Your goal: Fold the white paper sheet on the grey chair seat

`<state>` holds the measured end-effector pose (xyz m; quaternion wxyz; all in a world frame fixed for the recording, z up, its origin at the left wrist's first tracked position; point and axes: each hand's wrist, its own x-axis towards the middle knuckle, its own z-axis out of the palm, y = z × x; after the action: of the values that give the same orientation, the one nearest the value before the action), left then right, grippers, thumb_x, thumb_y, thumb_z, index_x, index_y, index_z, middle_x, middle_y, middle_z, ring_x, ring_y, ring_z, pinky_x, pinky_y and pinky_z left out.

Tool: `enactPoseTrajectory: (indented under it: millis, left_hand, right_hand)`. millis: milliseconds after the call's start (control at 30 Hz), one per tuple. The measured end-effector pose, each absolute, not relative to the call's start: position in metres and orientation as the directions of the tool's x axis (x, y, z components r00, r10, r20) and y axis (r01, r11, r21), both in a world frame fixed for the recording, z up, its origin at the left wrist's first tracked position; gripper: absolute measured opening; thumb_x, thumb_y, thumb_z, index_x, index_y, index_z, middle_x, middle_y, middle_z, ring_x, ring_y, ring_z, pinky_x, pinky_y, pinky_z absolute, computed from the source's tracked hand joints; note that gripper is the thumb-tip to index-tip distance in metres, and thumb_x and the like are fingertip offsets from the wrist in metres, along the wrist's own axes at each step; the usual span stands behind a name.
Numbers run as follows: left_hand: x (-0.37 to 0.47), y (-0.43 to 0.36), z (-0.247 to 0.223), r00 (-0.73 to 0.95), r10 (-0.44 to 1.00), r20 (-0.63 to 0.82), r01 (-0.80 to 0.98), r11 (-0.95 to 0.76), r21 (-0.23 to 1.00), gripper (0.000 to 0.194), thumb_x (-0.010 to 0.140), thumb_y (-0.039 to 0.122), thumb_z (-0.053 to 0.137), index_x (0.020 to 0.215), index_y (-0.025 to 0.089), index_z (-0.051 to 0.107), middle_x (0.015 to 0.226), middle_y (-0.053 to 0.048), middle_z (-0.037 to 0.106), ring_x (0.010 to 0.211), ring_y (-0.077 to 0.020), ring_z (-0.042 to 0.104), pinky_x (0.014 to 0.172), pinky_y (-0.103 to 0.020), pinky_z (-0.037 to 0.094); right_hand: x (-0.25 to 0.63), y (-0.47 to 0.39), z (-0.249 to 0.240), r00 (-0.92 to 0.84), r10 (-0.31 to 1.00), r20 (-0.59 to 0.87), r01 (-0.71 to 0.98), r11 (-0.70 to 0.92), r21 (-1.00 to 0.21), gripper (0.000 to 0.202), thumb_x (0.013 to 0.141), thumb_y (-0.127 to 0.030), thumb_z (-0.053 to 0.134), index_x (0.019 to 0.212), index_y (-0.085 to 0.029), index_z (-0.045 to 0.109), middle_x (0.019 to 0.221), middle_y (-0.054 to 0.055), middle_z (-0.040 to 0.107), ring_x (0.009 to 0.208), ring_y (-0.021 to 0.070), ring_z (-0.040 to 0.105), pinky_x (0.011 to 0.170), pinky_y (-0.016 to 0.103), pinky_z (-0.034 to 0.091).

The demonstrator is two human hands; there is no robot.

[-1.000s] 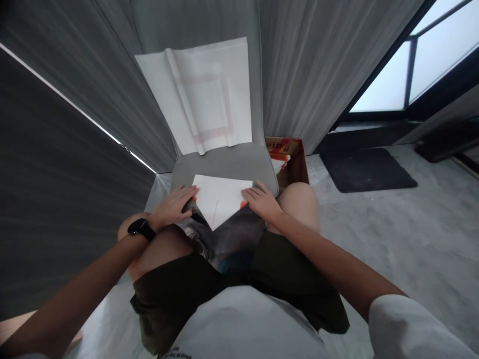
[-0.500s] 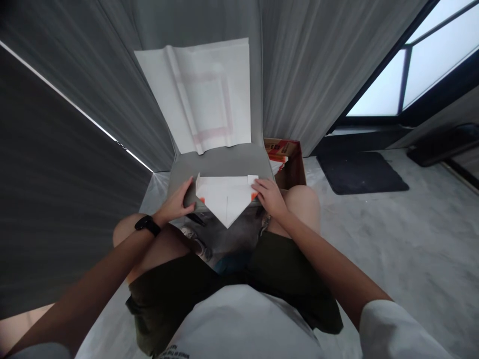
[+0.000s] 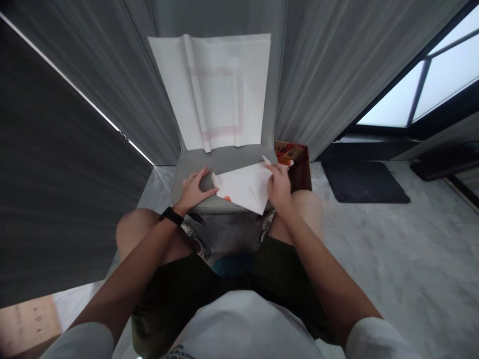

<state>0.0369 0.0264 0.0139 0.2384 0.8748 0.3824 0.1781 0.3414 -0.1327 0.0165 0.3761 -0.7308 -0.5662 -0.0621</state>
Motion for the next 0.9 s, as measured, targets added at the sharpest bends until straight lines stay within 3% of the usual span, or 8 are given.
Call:
enactPoseTrajectory:
  millis: [133,233,467,733,900]
  left_hand:
    - [0.038,0.026,0.016,0.687,0.715,0.130,0.567,-0.639,0.520,0.077,0.092,0.055,0.072,0.159,0.025,0.048,0.150,-0.012,0.064,0.141,-0.0360,0.051,0.115,-0.052,0.036]
    - [0.037,0.026,0.015,0.697,0.706,0.128,0.559,-0.646,0.519,0.072,0.094,0.050,0.070,0.159,0.026,0.049,0.151,-0.011,0.063,0.142,-0.0345,0.050,0.113,-0.051,0.037]
    - [0.035,0.026,0.013,0.709,0.690,0.148,0.514,-0.649,0.561,0.071,0.095,0.045,0.069,0.159,0.025,0.048,0.151,-0.011,0.062,0.141,-0.0325,0.051,0.110,-0.047,0.038]
    - [0.035,0.033,0.014,0.714,0.689,0.123,0.490,-0.619,0.614,0.066,0.097,0.049,0.069,0.156,0.026,0.051,0.148,-0.011,0.064,0.139,-0.0343,0.051,0.106,-0.048,0.039]
    - [0.041,0.039,0.011,0.727,0.676,0.125,0.475,-0.625,0.619,0.066,0.095,0.048,0.071,0.155,0.029,0.053,0.146,-0.010,0.065,0.137,-0.0362,0.052,0.105,-0.050,0.040]
  right_hand:
    - [0.252,-0.119,0.013,0.222,0.893,0.391,0.820,0.047,-0.571,0.040,0.100,-0.018,0.044,0.128,-0.022,0.073,0.122,0.014,0.072,0.113,0.0275,0.070,0.100,0.043,0.061]
    - [0.204,-0.103,0.009,0.201,0.911,0.361,0.821,0.044,-0.569,0.038,0.103,-0.019,0.042,0.127,-0.018,0.071,0.124,0.015,0.070,0.113,0.0259,0.070,0.099,0.038,0.060]
    - [0.185,-0.085,0.008,0.139,0.927,0.349,0.903,0.027,-0.430,0.036,0.102,-0.018,0.043,0.128,-0.018,0.068,0.125,0.017,0.070,0.115,0.0308,0.067,0.101,0.045,0.056]
    - [0.191,-0.086,0.006,0.166,0.927,0.335,0.896,0.001,-0.445,0.037,0.104,-0.025,0.042,0.133,-0.018,0.063,0.117,0.017,0.074,0.111,0.0330,0.067,0.101,0.050,0.054]
    - [0.191,-0.087,0.006,0.146,0.922,0.358,0.905,0.021,-0.425,0.037,0.105,-0.025,0.040,0.132,-0.023,0.064,0.115,0.013,0.076,0.111,0.0312,0.068,0.117,0.056,0.045]
